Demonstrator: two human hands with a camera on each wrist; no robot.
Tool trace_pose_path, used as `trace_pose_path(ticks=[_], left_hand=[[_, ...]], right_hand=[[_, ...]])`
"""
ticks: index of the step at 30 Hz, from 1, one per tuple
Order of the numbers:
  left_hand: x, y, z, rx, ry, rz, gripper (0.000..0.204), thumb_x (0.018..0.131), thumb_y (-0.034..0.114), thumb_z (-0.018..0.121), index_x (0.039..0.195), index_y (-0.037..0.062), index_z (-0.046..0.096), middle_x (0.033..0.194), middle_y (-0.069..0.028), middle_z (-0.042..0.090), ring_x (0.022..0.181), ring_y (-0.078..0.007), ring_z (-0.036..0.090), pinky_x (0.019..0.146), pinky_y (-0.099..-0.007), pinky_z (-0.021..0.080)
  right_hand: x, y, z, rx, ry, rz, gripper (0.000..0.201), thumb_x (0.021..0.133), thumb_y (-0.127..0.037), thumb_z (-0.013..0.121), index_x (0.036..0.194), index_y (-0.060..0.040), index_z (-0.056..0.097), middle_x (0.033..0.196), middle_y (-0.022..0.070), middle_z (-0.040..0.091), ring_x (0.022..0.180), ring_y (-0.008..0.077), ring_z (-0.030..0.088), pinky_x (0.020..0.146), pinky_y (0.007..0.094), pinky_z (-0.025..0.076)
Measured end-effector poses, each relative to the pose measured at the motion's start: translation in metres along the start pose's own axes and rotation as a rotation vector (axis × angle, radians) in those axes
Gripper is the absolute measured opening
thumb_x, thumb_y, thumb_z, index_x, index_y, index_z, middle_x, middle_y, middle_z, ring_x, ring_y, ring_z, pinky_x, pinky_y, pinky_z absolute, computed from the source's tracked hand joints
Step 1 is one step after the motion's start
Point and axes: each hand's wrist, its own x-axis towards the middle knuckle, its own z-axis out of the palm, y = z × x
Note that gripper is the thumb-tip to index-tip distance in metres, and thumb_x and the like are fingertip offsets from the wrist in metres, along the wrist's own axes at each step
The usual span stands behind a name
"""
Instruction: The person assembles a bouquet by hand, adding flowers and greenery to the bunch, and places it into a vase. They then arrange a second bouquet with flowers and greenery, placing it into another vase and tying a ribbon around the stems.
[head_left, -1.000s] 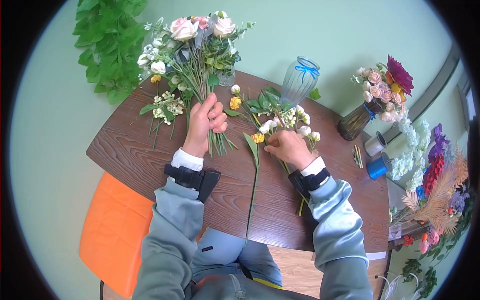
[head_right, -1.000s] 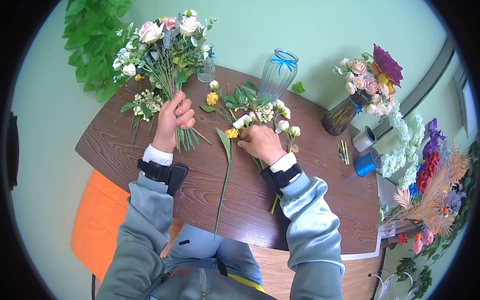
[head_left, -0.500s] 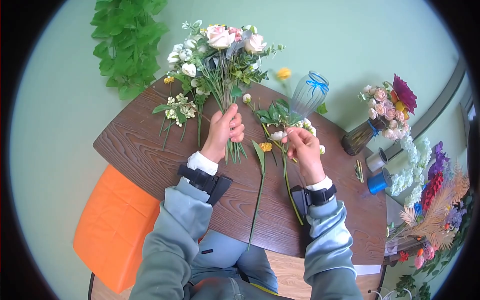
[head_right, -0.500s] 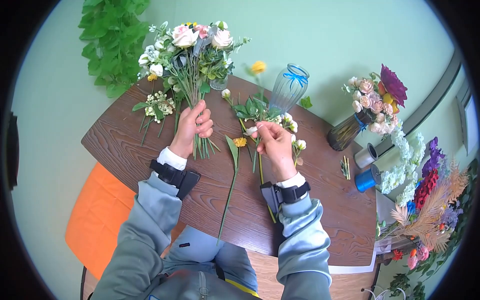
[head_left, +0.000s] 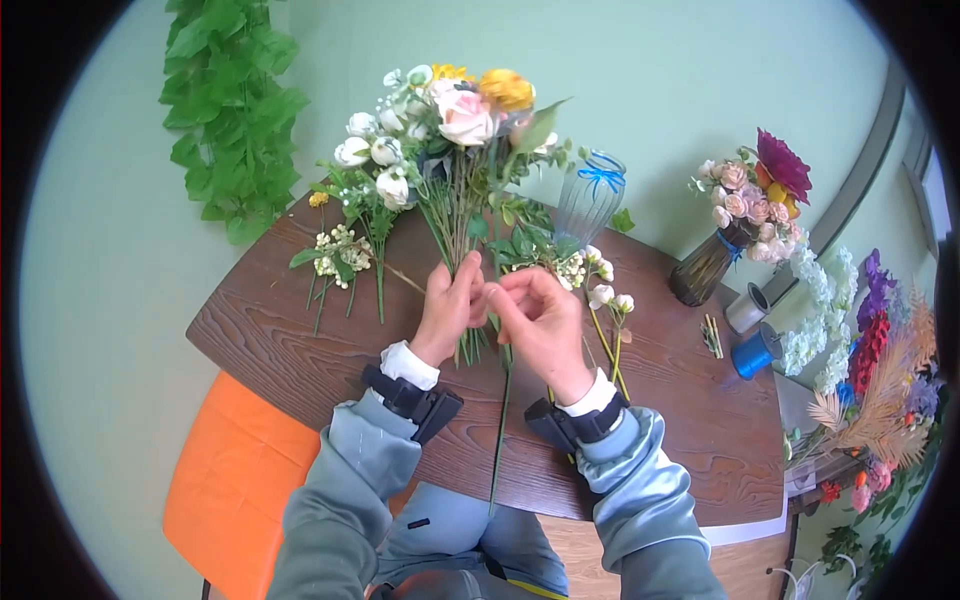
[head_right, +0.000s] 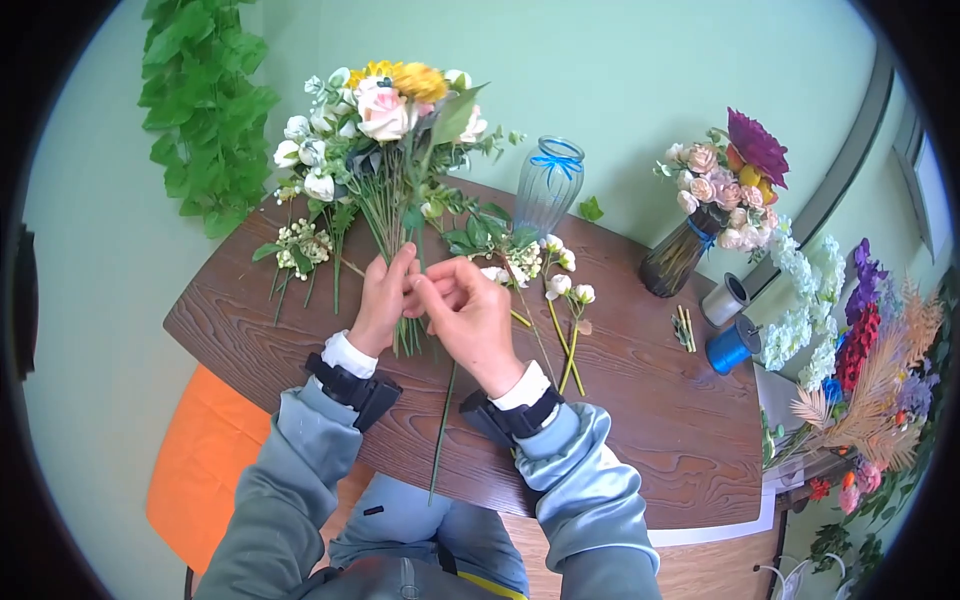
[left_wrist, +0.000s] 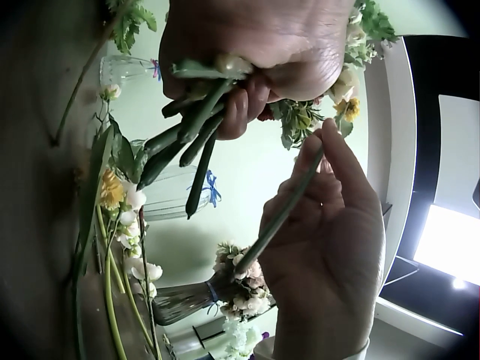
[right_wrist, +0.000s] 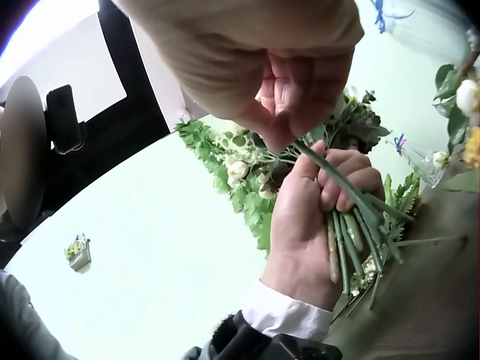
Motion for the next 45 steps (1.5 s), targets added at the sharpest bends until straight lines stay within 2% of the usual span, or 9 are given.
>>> trace_pose_path(ticks=[6, 10, 17, 23, 25, 31, 38, 41, 45], left_hand=[[-0.007, -0.004, 0.01, 0.068, 0.043, -0.002, 0.025, 0.095, 0.031, 0.049, 0.081, 0.0116, 0.044, 0.06, 0.0051, 0.041, 0.044, -0.0031, 0.037, 0.036, -0.0204, 0.027], [-0.007, -0.004, 0.005, 0.03, -0.034, -0.042, 0.026, 0.095, 0.032, 0.05, 0.08, 0.0119, 0.044, 0.061, 0.0055, 0.041, 0.046, -0.003, 0.039, 0.036, -0.0199, 0.031], [-0.007, -0.006, 0.01, 0.108, 0.065, 0.038, 0.028, 0.095, 0.035, 0.049, 0.079, 0.0123, 0.044, 0.059, 0.0059, 0.039, 0.044, -0.0023, 0.035, 0.036, -0.0197, 0.026], [-0.011, -0.005, 0.005, 0.017, -0.035, -0.059, 0.031, 0.094, 0.039, 0.05, 0.08, 0.0123, 0.044, 0.058, 0.0062, 0.039, 0.043, -0.0019, 0.035, 0.036, -0.0191, 0.026], [-0.008, -0.011, -0.001, 0.083, -0.203, 0.062, 0.029, 0.092, 0.038, 0.053, 0.085, 0.0099, 0.048, 0.061, 0.0055, 0.043, 0.044, -0.002, 0.037, 0.037, -0.0187, 0.027], [-0.012, -0.006, 0.01, 0.112, -0.198, 0.059, 0.023, 0.089, 0.026, 0.056, 0.098, 0.0049, 0.052, 0.069, 0.0024, 0.053, 0.049, -0.0027, 0.045, 0.039, -0.017, 0.032], [-0.014, -0.004, 0.01, 0.079, -0.21, -0.054, 0.023, 0.092, 0.025, 0.05, 0.101, 0.0038, 0.051, 0.07, -0.0009, 0.054, 0.048, -0.0045, 0.046, 0.038, -0.0171, 0.031], [-0.013, -0.004, 0.007, 0.06, -0.314, -0.073, 0.025, 0.094, 0.027, 0.045, 0.102, 0.0038, 0.051, 0.067, -0.0011, 0.053, 0.047, -0.0048, 0.044, 0.037, -0.0173, 0.028], [-0.012, -0.003, 0.009, 0.08, -0.32, -0.123, 0.028, 0.097, 0.033, 0.041, 0.102, 0.0062, 0.05, 0.058, 0.0034, 0.043, 0.043, -0.0033, 0.036, 0.037, -0.0188, 0.025]], right_hand=[[-0.001, 0.002, 0.002, 0.004, -0.043, 0.125, 0.013, 0.085, -0.01, 0.064, 0.086, 0.0022, 0.058, 0.069, 0.0061, 0.065, 0.054, 0.0077, 0.06, 0.043, 0.0199, 0.046], [-0.001, 0.008, 0.0, 0.106, -0.002, 0.063, 0.013, 0.085, -0.01, 0.063, 0.086, 0.002, 0.058, 0.068, 0.0059, 0.064, 0.053, 0.0075, 0.06, 0.043, 0.0198, 0.045], [-0.001, 0.013, 0.001, 0.061, -0.068, 0.146, 0.013, 0.086, -0.011, 0.063, 0.086, 0.0014, 0.057, 0.067, 0.0053, 0.063, 0.05, 0.0068, 0.057, 0.042, 0.0192, 0.044], [0.004, 0.014, -0.007, 0.109, -0.126, 0.192, 0.013, 0.087, -0.012, 0.062, 0.083, 0.0005, 0.058, 0.067, 0.0047, 0.064, 0.051, 0.007, 0.058, 0.044, 0.0199, 0.045], [0.005, 0.018, -0.009, 0.129, -0.142, 0.186, 0.013, 0.087, -0.012, 0.061, 0.082, 0.0006, 0.059, 0.067, 0.0045, 0.064, 0.052, 0.0074, 0.059, 0.045, 0.0201, 0.045], [0.003, 0.023, -0.012, -0.085, -0.123, 0.044, 0.01, 0.084, -0.006, 0.06, 0.083, 0.0034, 0.061, 0.065, 0.0056, 0.064, 0.056, 0.0093, 0.062, 0.048, 0.0211, 0.049], [0.004, 0.011, -0.014, 0.075, -0.154, 0.195, 0.013, 0.085, -0.006, 0.06, 0.091, 0.0051, 0.06, 0.067, 0.0064, 0.063, 0.056, 0.0103, 0.062, 0.05, 0.0223, 0.051], [0.007, 0.005, -0.02, 0.118, -0.227, 0.246, 0.015, 0.086, -0.006, 0.059, 0.096, 0.0055, 0.059, 0.069, 0.0068, 0.063, 0.056, 0.0106, 0.062, 0.05, 0.0224, 0.051], [0.009, 0.0, -0.024, 0.168, -0.203, 0.245, 0.02, 0.088, -0.006, 0.056, 0.103, 0.0065, 0.057, 0.07, 0.0068, 0.063, 0.054, 0.0096, 0.06, 0.049, 0.0215, 0.049]])
